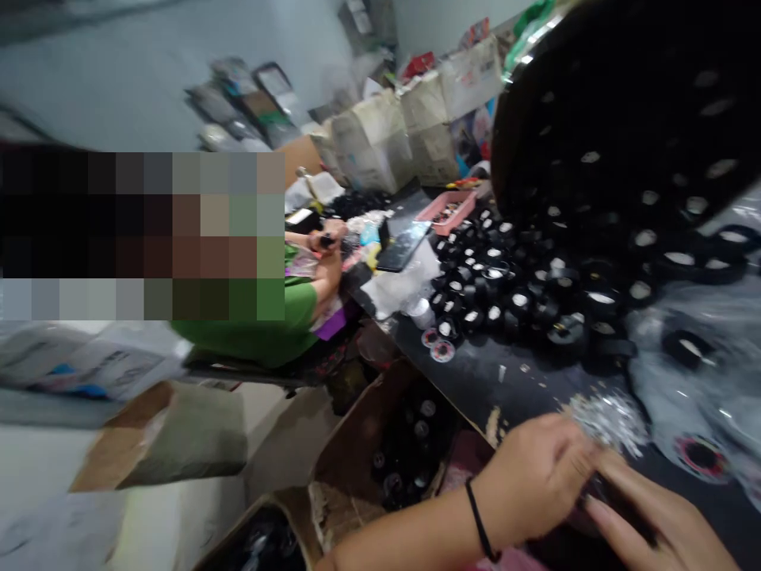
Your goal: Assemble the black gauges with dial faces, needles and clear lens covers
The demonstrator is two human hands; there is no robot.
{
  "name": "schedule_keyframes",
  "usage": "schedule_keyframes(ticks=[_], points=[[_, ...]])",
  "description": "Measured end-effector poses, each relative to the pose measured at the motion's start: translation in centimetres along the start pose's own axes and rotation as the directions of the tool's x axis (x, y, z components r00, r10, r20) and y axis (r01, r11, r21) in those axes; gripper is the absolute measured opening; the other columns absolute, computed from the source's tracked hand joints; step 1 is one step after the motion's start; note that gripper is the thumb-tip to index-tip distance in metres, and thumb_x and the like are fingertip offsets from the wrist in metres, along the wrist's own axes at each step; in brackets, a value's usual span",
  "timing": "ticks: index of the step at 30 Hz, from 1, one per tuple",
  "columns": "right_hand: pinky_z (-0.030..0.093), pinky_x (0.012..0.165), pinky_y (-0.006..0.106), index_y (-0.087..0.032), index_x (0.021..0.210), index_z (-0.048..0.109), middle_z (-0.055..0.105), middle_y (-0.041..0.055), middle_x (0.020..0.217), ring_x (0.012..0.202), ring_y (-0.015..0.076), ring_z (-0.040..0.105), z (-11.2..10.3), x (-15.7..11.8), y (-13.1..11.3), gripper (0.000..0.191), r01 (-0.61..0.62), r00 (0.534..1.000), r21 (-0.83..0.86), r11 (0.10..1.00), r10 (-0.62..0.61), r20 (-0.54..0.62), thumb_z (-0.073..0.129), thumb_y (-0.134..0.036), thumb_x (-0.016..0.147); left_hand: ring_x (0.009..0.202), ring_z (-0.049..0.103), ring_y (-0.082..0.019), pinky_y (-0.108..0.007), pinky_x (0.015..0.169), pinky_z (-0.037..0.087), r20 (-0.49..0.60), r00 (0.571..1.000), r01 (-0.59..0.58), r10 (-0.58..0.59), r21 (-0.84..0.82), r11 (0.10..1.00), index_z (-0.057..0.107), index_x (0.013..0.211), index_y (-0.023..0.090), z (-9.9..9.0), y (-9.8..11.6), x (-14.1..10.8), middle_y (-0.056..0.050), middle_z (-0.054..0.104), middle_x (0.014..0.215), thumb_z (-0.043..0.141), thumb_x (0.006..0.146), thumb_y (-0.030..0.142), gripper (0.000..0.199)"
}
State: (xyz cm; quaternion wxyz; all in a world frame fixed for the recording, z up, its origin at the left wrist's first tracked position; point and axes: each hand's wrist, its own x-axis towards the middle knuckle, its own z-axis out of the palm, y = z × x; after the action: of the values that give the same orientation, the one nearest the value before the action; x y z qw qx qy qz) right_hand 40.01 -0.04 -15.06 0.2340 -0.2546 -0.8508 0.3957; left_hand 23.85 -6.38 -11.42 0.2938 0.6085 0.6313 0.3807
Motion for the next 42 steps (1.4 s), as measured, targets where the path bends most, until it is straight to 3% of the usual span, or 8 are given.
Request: schedule_keyframes(ticks=[4, 9, 14, 19, 25, 32, 36, 42], points=[[0.059, 0.086, 0.036, -0.017, 0.108, 0.071, 0.077, 0.0114, 0.106, 0.098, 0.0240, 0.073, -0.5, 0.5, -3.3, 0.030, -0.021, 0.995, 0.021, 1.000, 0.023, -0.100, 0.051, -0.031, 0.089, 0.076, 0.054, -0.019, -0.033, 0.077, 0.045, -0.025, 1.000, -0.010, 0.004, -0.243, 0.970, 0.052, 0.075, 0.023, 1.0, 0.2, 0.4, -0.002, 0.056, 0.077, 0.032, 0.103, 0.044, 0.040], [0.047, 0.068, 0.031, -0.020, 0.078, 0.060, 0.062, 0.0004, 0.069, 0.067, 0.0160, 0.058, -1.1, 0.2, -2.7, 0.025, -0.105, 0.989, -0.024, 0.994, 0.101, -0.106, 0.052, -0.040, 0.091, 0.072, 0.053, -0.019, -0.033, 0.076, 0.043, -0.098, 0.981, 0.093, -0.165, -0.509, 0.856, 0.059, 0.068, 0.023, 2.9, -1.6, 1.1, -0.001, 0.057, 0.071, 0.050, 0.094, 0.061, 0.047], [0.043, 0.076, 0.032, -0.020, 0.093, 0.060, 0.067, 0.0015, 0.091, 0.084, 0.0177, 0.060, -2.4, -0.3, -3.6, 0.035, -0.254, 0.966, -0.104, 0.962, 0.248, -0.072, 0.068, -0.054, 0.087, 0.063, 0.054, -0.017, -0.030, 0.064, 0.047, -0.149, 0.897, 0.220, -0.416, -0.665, 0.714, 0.052, 0.070, 0.024, 4.7, -1.3, 1.6, 0.001, 0.053, 0.066, 0.025, 0.100, 0.062, 0.056], [0.039, 0.072, 0.031, -0.018, 0.092, 0.059, 0.065, 0.0026, 0.088, 0.079, 0.0180, 0.057, -2.6, -0.4, -3.7, 0.026, -0.317, 0.947, -0.193, 0.928, 0.299, -0.118, 0.069, -0.041, 0.087, 0.071, 0.061, -0.017, -0.030, 0.069, 0.051, -0.087, 0.836, 0.281, -0.541, -0.779, 0.560, 0.058, 0.081, 0.023, 5.4, -0.5, 1.5, 0.000, 0.058, 0.075, 0.035, 0.097, 0.065, 0.050], [0.035, 0.070, 0.030, -0.019, 0.083, 0.057, 0.062, -0.0008, 0.079, 0.073, 0.0149, 0.053, -4.3, -0.9, -3.9, 0.022, -0.306, 0.952, -0.203, 0.930, 0.294, -0.085, 0.067, -0.037, 0.089, 0.087, 0.063, -0.019, -0.030, 0.081, 0.050, -0.060, 0.976, 0.160, -0.211, -0.465, 0.871, 0.069, 0.097, 0.024, 3.9, -1.0, 0.6, -0.002, 0.068, 0.093, 0.059, 0.089, 0.062, 0.040], [0.031, 0.069, 0.031, -0.017, 0.086, 0.059, 0.063, 0.0022, 0.083, 0.071, 0.0156, 0.051, -3.7, -0.9, -3.8, 0.033, -0.268, 0.961, -0.240, 0.933, 0.275, -0.004, 0.060, -0.049, 0.094, 0.080, 0.063, -0.018, -0.031, 0.072, 0.051, -0.072, 0.949, 0.230, -0.308, -0.509, 0.829, 0.060, 0.104, 0.027, 4.4, -1.7, -0.7, -0.001, 0.065, 0.091, 0.045, 0.096, 0.062, 0.039], [0.028, 0.069, 0.032, -0.017, 0.090, 0.062, 0.063, 0.0018, 0.079, 0.072, 0.0170, 0.052, -3.5, -0.9, -3.6, 0.028, -0.208, 0.972, -0.313, 0.927, 0.231, 0.039, 0.060, -0.046, 0.093, 0.092, 0.061, -0.019, -0.032, 0.083, 0.048, -0.135, 0.987, 0.024, -0.087, -0.415, 0.910, 0.063, 0.099, 0.025, 3.7, -1.8, 0.1, -0.002, 0.065, 0.097, 0.042, 0.101, 0.052, 0.034], [0.029, 0.066, 0.032, -0.017, 0.087, 0.063, 0.064, 0.0007, 0.073, 0.067, 0.0153, 0.052, -3.3, -0.7, -3.8, 0.033, -0.146, 0.981, -0.243, 0.959, 0.173, 0.089, 0.058, -0.048, 0.093, 0.079, 0.056, -0.018, -0.033, 0.079, 0.044, 0.017, 0.995, -0.085, 0.098, -0.357, 0.930, 0.055, 0.079, 0.023, 2.7, -1.1, 1.3, -0.001, 0.057, 0.080, 0.036, 0.105, 0.042, 0.037]])
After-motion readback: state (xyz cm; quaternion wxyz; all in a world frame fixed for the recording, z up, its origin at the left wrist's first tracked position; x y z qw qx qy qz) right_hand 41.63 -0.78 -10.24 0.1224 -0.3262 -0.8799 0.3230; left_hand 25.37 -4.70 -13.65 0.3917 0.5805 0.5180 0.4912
